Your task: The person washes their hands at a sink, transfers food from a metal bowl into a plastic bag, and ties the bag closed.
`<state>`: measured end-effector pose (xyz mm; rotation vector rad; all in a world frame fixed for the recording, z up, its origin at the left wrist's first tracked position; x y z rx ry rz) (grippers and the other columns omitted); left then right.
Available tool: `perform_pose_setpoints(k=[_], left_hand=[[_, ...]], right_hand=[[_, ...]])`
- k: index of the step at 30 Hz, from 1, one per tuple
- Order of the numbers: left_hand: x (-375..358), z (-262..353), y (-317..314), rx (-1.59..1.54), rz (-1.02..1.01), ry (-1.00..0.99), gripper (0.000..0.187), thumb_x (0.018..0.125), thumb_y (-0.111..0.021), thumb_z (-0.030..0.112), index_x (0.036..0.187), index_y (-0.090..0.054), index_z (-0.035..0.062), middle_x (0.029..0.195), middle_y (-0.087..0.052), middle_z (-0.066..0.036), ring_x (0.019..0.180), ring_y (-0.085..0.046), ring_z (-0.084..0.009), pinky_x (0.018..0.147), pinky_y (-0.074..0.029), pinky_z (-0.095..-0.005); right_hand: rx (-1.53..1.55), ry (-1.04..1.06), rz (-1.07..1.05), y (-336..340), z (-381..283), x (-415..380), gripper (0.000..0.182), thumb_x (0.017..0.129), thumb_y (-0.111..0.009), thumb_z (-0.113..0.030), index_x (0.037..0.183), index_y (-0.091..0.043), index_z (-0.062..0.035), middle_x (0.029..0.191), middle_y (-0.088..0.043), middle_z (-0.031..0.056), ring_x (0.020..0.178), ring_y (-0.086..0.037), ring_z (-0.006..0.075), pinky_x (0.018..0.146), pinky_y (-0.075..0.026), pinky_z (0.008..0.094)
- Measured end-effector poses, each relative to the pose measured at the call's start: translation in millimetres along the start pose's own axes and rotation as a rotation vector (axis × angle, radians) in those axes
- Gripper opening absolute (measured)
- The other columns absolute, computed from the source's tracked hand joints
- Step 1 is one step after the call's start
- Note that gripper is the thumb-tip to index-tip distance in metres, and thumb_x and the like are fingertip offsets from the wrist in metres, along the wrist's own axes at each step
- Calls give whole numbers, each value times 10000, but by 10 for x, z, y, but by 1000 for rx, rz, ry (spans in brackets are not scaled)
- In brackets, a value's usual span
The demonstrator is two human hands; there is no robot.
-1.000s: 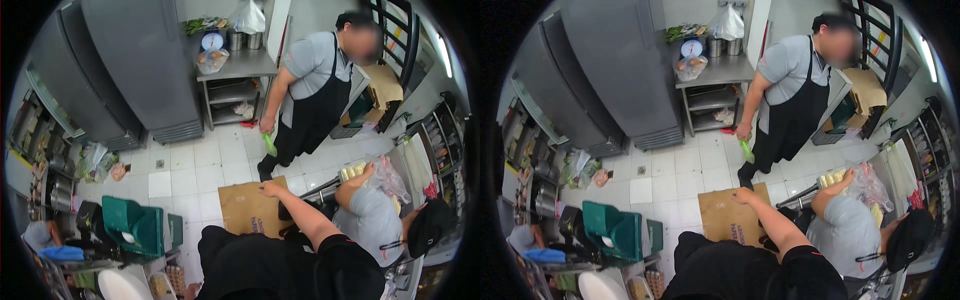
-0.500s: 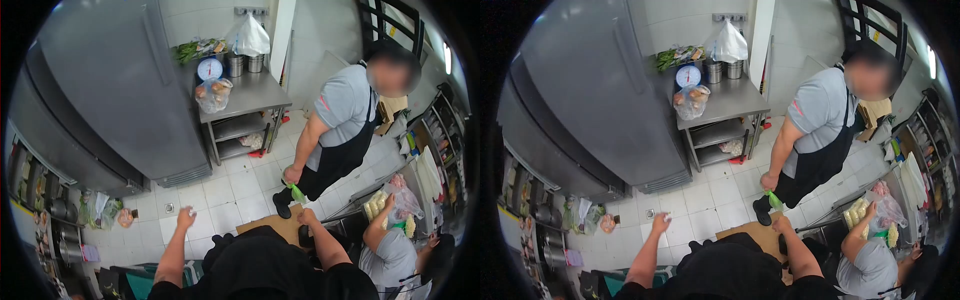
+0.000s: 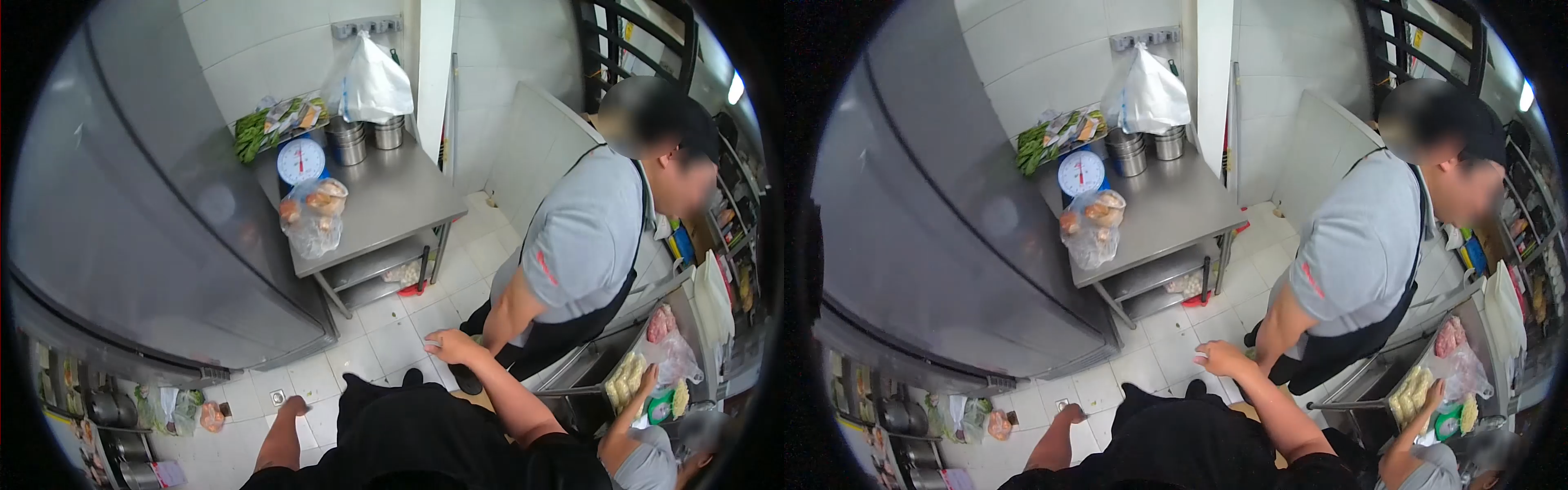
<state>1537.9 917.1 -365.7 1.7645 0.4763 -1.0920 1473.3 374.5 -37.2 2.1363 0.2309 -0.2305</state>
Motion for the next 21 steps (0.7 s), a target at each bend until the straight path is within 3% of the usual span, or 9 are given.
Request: perform_pose_setpoints(k=[1,6,7,9,12,16,18,19,21], left_hand=[[-330,182,397,-408,161,-39,447,906,-640,467,1120,-761,93,1118,-734,-173,1143,-667,-289,1026,-486,-402],[256,729,2026,-646,447,-369,321,912,-631,377,913,-779,93,847,-728,-199,856,-721,-337,792,-549,-466],[265,919,2673,-759,446,-387,291,908,-645,349,892,-760,82,838,-730,-174,821,-715,-328,747,-547,-459],[64,1366,4197,-663,821,-669,280,944,-639,338,980,-757,86,863,-731,-169,795,-714,-326,714,-545,-429],[-26,1879,6238,-736,1022,-738,243,956,-628,281,952,-677,44,836,-712,-159,762,-705,-329,690,-541,-436],[-778,2329,8605,-436,1543,-1086,124,878,-680,144,961,-662,54,969,-636,-153,955,-594,-362,874,-463,-445],[-898,2381,9499,-392,1627,-1008,184,832,-701,127,991,-655,48,1004,-629,-166,1007,-585,-369,901,-457,-453],[-894,2372,9808,-287,1816,-1050,243,824,-710,127,1045,-646,51,1034,-619,-174,1024,-576,-375,919,-449,-457],[-706,2433,10423,-149,1841,-879,409,736,-818,163,1087,-634,64,1083,-605,-173,1073,-564,-383,948,-445,-472]], right_hand=[[50,14,10,128,-59,117,412,959,-627,-345,1223,-675,-34,1176,-691,209,1101,-642,408,953,-510,474],[155,108,34,561,-138,490,482,985,-600,-396,1289,-633,-25,1330,-622,213,1205,-594,415,1025,-484,460],[215,124,36,722,-219,495,480,995,-601,-388,1308,-620,-26,1369,-597,218,1238,-582,398,1038,-480,435],[354,123,125,1114,-295,479,452,991,-610,-366,1284,-631,-22,1324,-622,205,1187,-609,390,1011,-490,428],[482,38,284,1492,-229,440,408,998,-616,-324,1267,-638,-18,1265,-657,182,1111,-654,347,961,-511,402],[788,-301,338,1810,-195,186,371,1014,-623,-271,1283,-635,-15,1219,-692,146,1059,-690,233,896,-543,356],[810,-276,387,1964,-313,-27,327,1005,-631,-209,1265,-650,-10,1209,-700,137,1084,-683,221,896,-545,343],[812,-215,403,2029,-457,-172,289,996,-639,-146,1247,-665,-5,1200,-709,128,1109,-676,209,896,-546,331],[925,-351,545,2140,-607,-584,234,987,-649,-130,1148,-696,33,1011,-751,128,996,-715,205,860,-562,332]])
Point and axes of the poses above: each hand's wrist, its own x-axis towards the middle knuckle, its own y-axis out of the back of the hand, z = x × y, the point moved 9 cm from there along x, towards the middle knuckle
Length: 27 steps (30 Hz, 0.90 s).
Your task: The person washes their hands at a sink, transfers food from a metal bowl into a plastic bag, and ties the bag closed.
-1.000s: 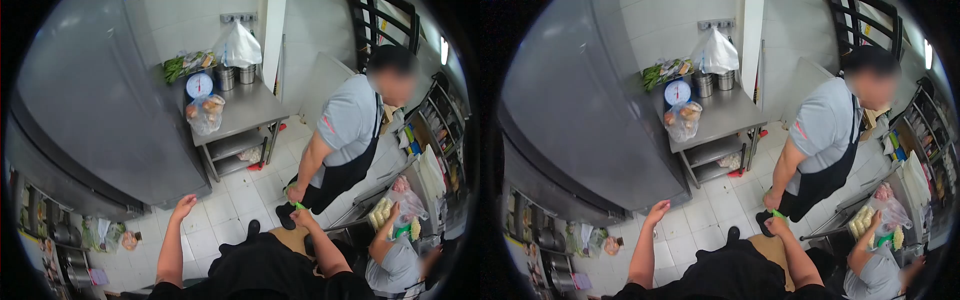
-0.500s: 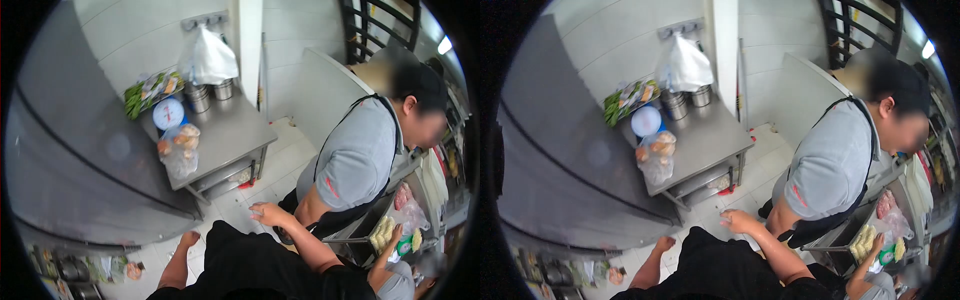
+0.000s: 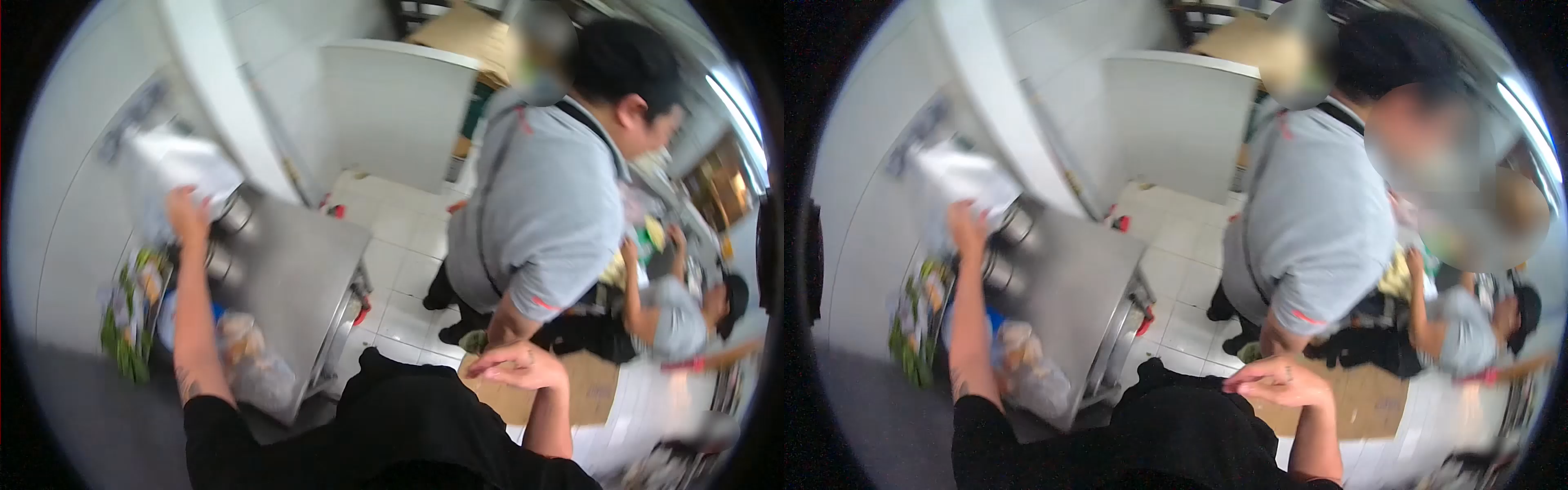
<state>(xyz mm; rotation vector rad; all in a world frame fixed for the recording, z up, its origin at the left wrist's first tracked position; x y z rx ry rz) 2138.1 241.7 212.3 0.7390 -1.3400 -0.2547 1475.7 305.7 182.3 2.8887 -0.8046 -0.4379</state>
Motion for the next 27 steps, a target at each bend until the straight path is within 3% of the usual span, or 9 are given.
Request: perform_pose_setpoints(k=[4,8,10,15,17,19,21,24,27], left_hand=[[363,-273,-277,150,-61,-236,378,702,-816,129,1046,-663,89,1090,-619,-149,1044,-586,-373,899,-467,-469],[502,-360,-319,66,27,-317,113,914,-673,145,986,-660,58,1003,-611,-158,959,-583,-380,824,-468,-480],[424,-216,-211,41,62,-348,114,951,-637,151,978,-654,41,985,-611,-161,948,-581,-380,818,-464,-476],[55,-737,-556,-101,-55,-123,125,958,-601,104,953,-636,-16,960,-613,-178,920,-579,-386,817,-457,-471],[-97,-755,-536,-163,-20,-157,120,951,-600,102,935,-637,-11,930,-608,-181,900,-573,-393,809,-454,-480],[-556,-749,-927,-267,-216,-281,144,949,-607,134,921,-647,-2,919,-616,-182,875,-578,-393,799,-460,-473],[-982,-358,-960,-248,-381,-251,186,965,-600,177,948,-666,4,922,-631,-186,880,-596,-386,813,-472,-468],[-1383,333,-569,-306,-261,-76,244,993,-576,217,996,-682,-3,930,-647,-184,898,-611,-380,823,-480,-464],[-2065,761,-697,-443,-243,67,252,992,-578,225,1019,-689,0,964,-664,-192,903,-626,-377,827,-492,-449]], right_hand=[[69,-66,745,476,86,-872,208,1007,-626,-159,977,-713,28,792,-721,64,739,-691,134,688,-554,293],[-303,-300,1267,621,115,-1259,186,963,-669,-164,1022,-706,9,811,-702,92,702,-667,160,644,-525,314],[-572,-356,1264,547,145,-1147,246,915,-705,-126,1123,-690,3,933,-677,138,716,-667,222,657,-533,330],[-591,-298,1248,292,310,-640,466,876,-753,-236,1189,-606,75,1116,-620,207,815,-683,341,720,-554,414],[-673,-340,1259,250,271,-523,546,867,-760,-288,1211,-569,91,1172,-596,238,882,-678,402,746,-558,459],[-757,-374,1215,203,240,-448,642,869,-758,-301,1271,-488,120,1220,-531,274,894,-666,443,750,-565,470],[-732,-353,1176,206,312,-429,699,866,-758,-331,1284,-456,141,1241,-497,280,900,-661,450,738,-567,470],[-727,-238,1082,72,468,-444,769,875,-742,-348,1362,-414,148,1244,-492,272,875,-661,442,722,-567,467],[-630,42,971,-100,577,-671,723,900,-731,-304,1472,-415,6,1469,-383,268,1043,-637,462,905,-536,466]])
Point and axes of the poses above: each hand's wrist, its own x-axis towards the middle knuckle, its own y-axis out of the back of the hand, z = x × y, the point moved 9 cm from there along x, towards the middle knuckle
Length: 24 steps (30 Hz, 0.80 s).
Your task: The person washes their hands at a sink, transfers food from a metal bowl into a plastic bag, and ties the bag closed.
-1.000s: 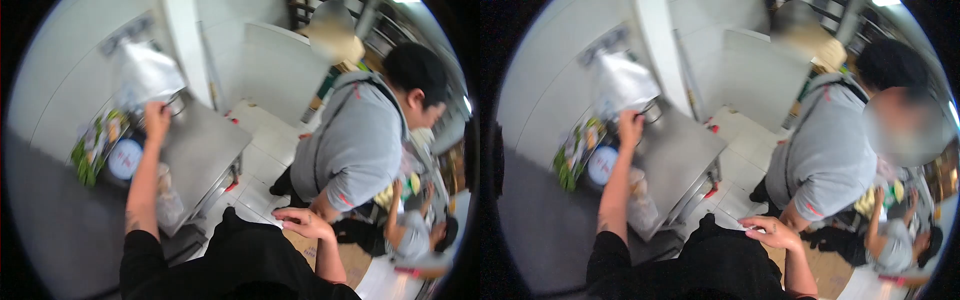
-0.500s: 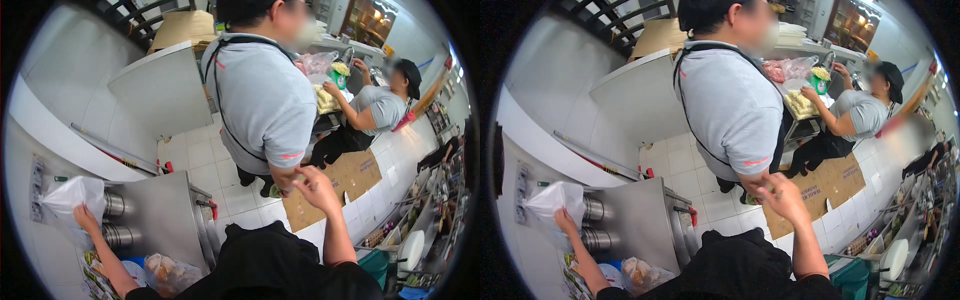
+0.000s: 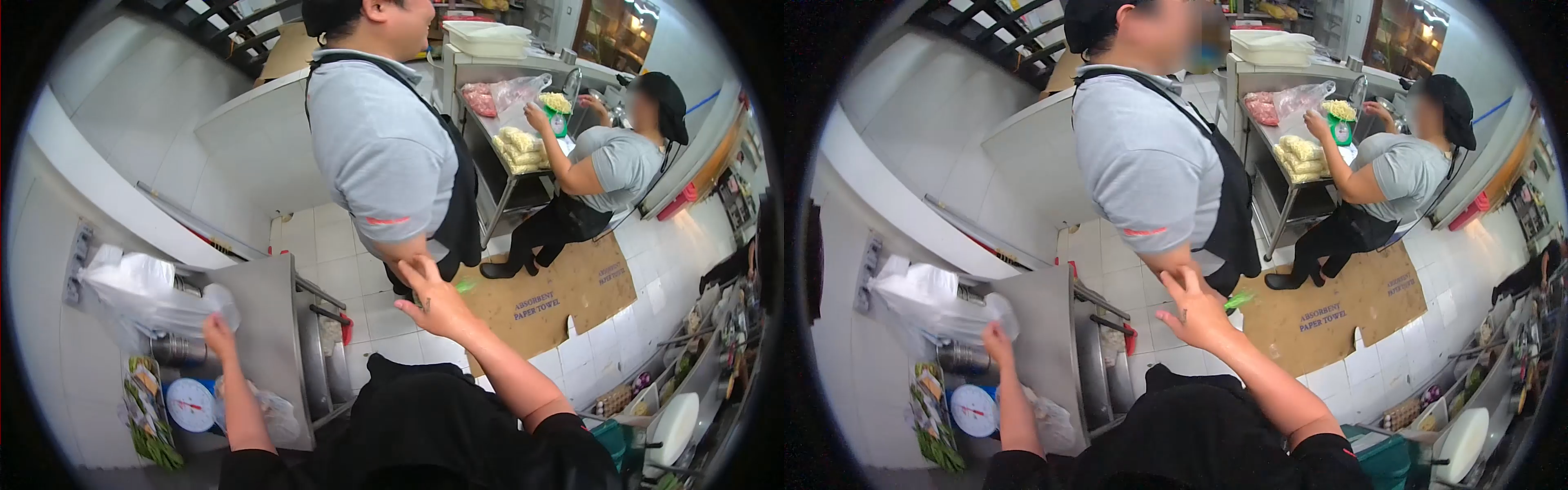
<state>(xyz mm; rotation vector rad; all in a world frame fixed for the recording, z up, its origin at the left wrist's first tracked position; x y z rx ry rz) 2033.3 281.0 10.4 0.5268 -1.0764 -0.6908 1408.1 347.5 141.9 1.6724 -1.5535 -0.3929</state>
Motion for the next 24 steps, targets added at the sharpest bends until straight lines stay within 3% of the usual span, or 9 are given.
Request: perform_pose_setpoints(k=[1,8,9,10,13,16,20,23,24], left_hand=[[-249,363,-166,-26,-143,-83,249,989,-582,222,1022,-694,2,961,-674,-192,898,-635,-376,828,-500,-444],[-2536,3100,-863,-501,-925,-98,186,969,-627,164,1063,-672,10,908,-709,-128,781,-684,-199,722,-573,-381],[-2871,3476,-921,-690,-1058,77,189,957,-632,123,1110,-651,13,958,-709,-117,807,-691,-198,735,-591,-371],[-3171,3925,-980,-880,-1185,255,222,946,-637,82,1157,-631,16,1007,-710,-107,833,-697,-197,749,-609,-361],[-3747,5331,-993,-1160,-1353,196,269,952,-627,27,1218,-590,20,1132,-676,-114,968,-698,-218,778,-629,-357],[-4051,6659,-679,-1177,-1553,229,328,982,-636,82,1293,-540,38,1220,-643,-113,1103,-659,-223,836,-607,-369],[-4496,7791,-503,-1338,-1913,222,420,999,-639,154,1382,-492,64,1243,-627,-102,1143,-635,-219,893,-574,-379],[-4579,8314,-383,-1266,-2027,-63,537,981,-637,161,1470,-436,72,1182,-632,-88,1117,-626,-190,890,-557,-361],[-4468,8475,-421,-1132,-1801,-414,626,951,-676,189,1501,-402,69,1246,-599,-121,1158,-597,-232,924,-531,-382]], right_hand=[[79,30,-28,50,33,-138,679,918,-701,-357,1455,-458,-19,1480,-416,251,1259,-536,446,986,-502,467],[147,-147,-568,46,953,-1677,624,953,-650,-456,1361,-574,11,1292,-625,270,1168,-616,421,991,-500,448],[126,-238,-679,56,1085,-1948,619,955,-653,-467,1347,-594,8,1301,-626,268,1146,-641,395,977,-513,430],[127,-253,-667,172,1146,-2128,619,955,-653,-467,1347,-594,8,1301,-626,268,1146,-641,395,977,-513,430],[150,-371,-604,416,1427,-2670,663,941,-673,-483,1358,-570,23,1252,-650,273,1123,-655,393,965,-514,443],[283,-215,-55,883,1607,-2960,627,903,-737,-432,1314,-583,15,1095,-700,267,1048,-680,399,919,-527,445],[234,-653,326,1785,2128,-3571,392,826,-807,-226,1099,-620,-15,1099,-673,238,1023,-663,393,855,-521,445],[304,-827,517,2275,2431,-4059,262,835,-776,-185,1002,-645,-30,1144,-654,231,1021,-654,384,853,-514,435],[127,-671,702,2592,2378,-4144,216,834,-761,-165,933,-628,-27,1141,-652,224,1023,-651,379,854,-511,433]])
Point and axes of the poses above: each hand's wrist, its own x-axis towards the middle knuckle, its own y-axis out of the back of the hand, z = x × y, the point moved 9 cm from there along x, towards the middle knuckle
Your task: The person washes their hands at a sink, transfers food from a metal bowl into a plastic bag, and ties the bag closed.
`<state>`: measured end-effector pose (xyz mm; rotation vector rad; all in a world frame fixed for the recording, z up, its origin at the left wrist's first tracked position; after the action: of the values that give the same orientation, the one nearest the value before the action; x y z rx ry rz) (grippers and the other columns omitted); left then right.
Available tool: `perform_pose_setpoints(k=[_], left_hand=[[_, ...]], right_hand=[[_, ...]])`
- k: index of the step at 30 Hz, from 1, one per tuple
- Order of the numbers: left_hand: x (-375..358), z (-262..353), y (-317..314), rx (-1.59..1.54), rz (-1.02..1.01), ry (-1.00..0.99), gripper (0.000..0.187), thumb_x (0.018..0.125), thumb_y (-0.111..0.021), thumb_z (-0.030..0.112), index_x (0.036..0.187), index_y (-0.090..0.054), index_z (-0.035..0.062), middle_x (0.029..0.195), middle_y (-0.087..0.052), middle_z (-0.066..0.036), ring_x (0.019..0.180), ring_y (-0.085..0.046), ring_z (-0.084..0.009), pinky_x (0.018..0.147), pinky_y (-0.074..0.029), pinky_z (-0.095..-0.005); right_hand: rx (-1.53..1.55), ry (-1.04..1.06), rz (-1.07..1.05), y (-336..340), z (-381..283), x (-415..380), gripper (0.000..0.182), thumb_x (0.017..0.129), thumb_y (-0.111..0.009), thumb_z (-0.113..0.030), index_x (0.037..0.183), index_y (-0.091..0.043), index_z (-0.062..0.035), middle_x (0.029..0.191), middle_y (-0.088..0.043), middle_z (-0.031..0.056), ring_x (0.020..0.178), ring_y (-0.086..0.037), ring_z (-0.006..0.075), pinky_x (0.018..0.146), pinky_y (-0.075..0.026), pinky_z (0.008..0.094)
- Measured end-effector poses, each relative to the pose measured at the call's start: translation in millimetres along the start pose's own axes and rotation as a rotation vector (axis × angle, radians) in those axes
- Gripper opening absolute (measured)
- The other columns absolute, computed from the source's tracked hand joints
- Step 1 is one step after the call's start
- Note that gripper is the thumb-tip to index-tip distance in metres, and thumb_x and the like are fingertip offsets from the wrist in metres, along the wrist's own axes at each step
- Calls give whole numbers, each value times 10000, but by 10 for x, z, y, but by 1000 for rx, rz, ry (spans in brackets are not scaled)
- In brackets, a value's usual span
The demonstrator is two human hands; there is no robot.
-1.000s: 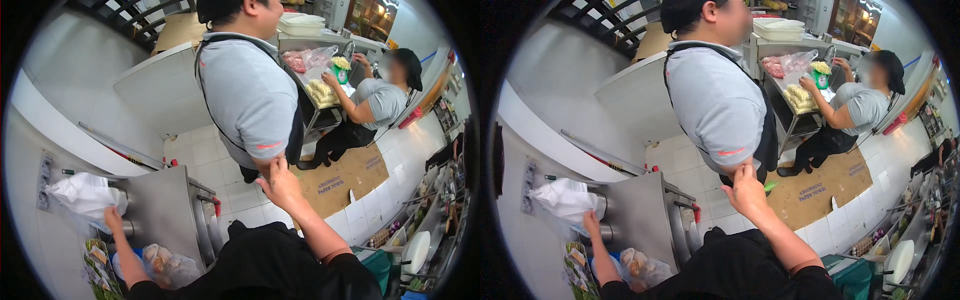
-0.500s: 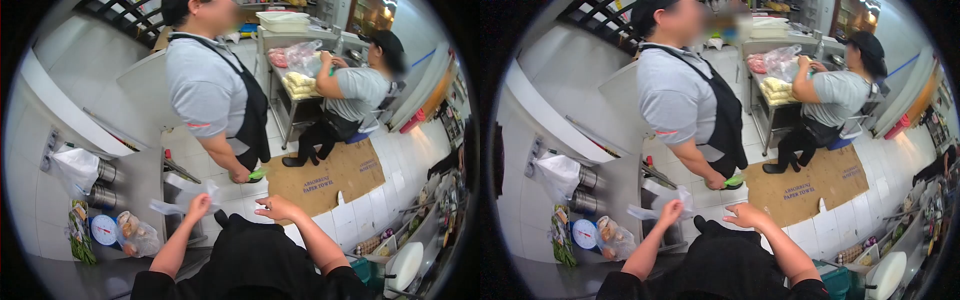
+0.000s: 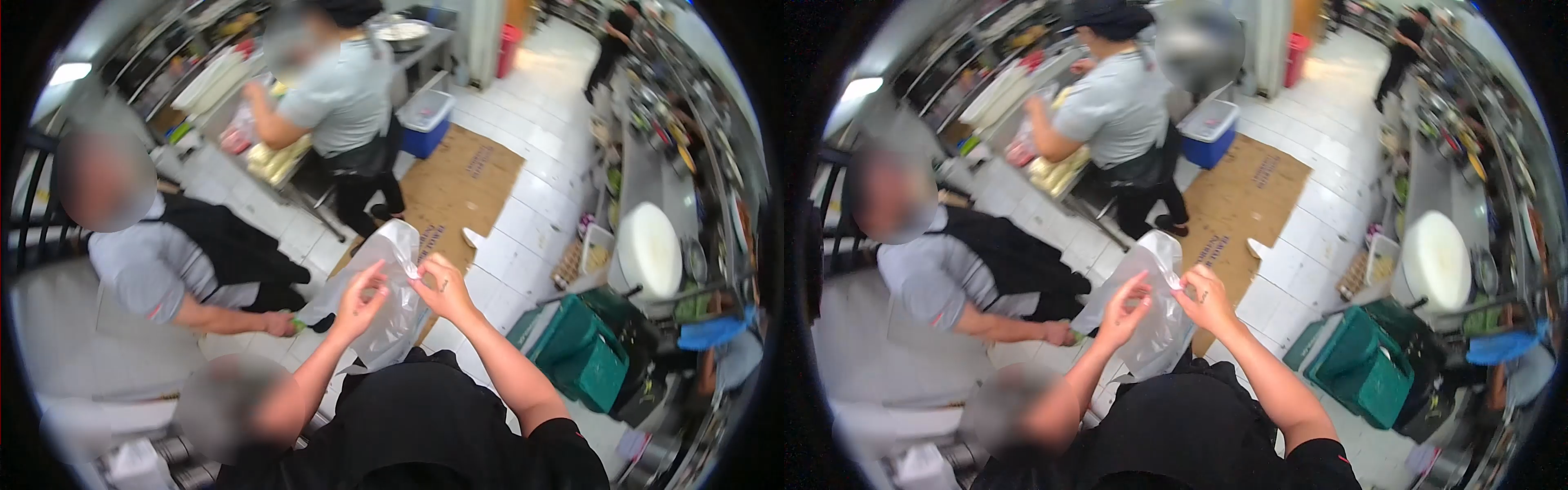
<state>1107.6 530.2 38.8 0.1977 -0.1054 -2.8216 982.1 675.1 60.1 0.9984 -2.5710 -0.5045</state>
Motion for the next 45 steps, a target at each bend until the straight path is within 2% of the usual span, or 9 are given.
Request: perform_pose_setpoints(k=[4,10,13,24,30,33,38,44,45], left_hand=[[544,489,-83,806,297,-464,879,838,-775,265,1550,-318,29,1409,-450,-225,1293,-460,-379,1071,-395,-479],[2141,20,-203,701,234,-407,949,816,-820,280,1545,-282,-1,1542,-338,-255,1435,-322,-407,1151,-298,-494],[2987,-606,-678,-30,-378,21,576,886,-795,160,1368,-532,-12,1235,-653,-74,1136,-604,-158,997,-473,-341],[5163,916,-2175,251,-1268,204,277,916,-765,167,1133,-645,45,1036,-706,-7,931,-644,-86,817,-516,-267],[6914,40,-2343,-1204,-123,440,649,1017,-427,617,1344,-494,60,1292,-603,-189,1204,-602,-319,1018,-483,-548],[6321,364,-3271,-1124,-619,500,1012,925,-258,820,1536,-349,18,1508,-476,-202,1339,-517,-318,1056,-449,-490],[6574,749,-3724,-636,-662,234,898,950,-489,694,1550,-338,43,1571,-409,-157,1446,-409,-311,1134,-397,-489],[7721,169,-3695,-518,-174,349,354,1025,-608,327,1225,-660,39,1143,-701,-65,1069,-669,-164,854,-582,-316],[8047,-348,-3629,-618,-43,386,321,1015,-628,315,1181,-662,43,1116,-698,-65,1043,-671,-170,847,-580,-323]], right_hand=[[-6,232,246,711,4,245,191,829,-723,-124,821,-563,-22,1139,-641,198,1020,-629,387,865,-499,441],[317,-285,208,1071,1312,919,158,886,-688,-93,885,-546,-25,836,-684,44,790,-646,74,673,-493,262],[370,-215,383,1797,1483,1215,216,932,-658,-78,1117,-552,-43,746,-668,21,731,-642,82,649,-495,265],[143,-333,755,4454,2372,1339,333,990,-662,-167,1291,-622,-30,708,-605,-7,636,-528,66,607,-428,236],[151,-354,846,5112,3239,2058,305,1001,-645,-195,1252,-644,-21,702,-591,-12,610,-501,58,571,-397,235],[146,-359,834,5486,3590,2541,300,999,-643,-202,1243,-651,-25,694,-589,-11,596,-506,66,551,-393,241],[-102,-397,706,6040,3940,3360,290,987,-652,-212,1205,-665,-21,663,-602,28,598,-562,93,566,-441,270],[-41,-426,437,6192,4875,4544,367,956,-690,-256,1228,-651,-14,807,-688,109,700,-642,147,626,-489,313],[-793,-222,451,6298,4448,4697,412,936,-708,-272,1251,-635,-17,915,-692,154,790,-661,187,678,-504,341]])
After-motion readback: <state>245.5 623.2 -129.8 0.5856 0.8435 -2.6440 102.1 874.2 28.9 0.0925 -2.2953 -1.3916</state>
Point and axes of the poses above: each hand's wrist, its own x-axis towards the middle knuckle, its own y-axis out of the back of the hand, z = x × y, the point moved 9 cm from there along x, towards the middle knuckle
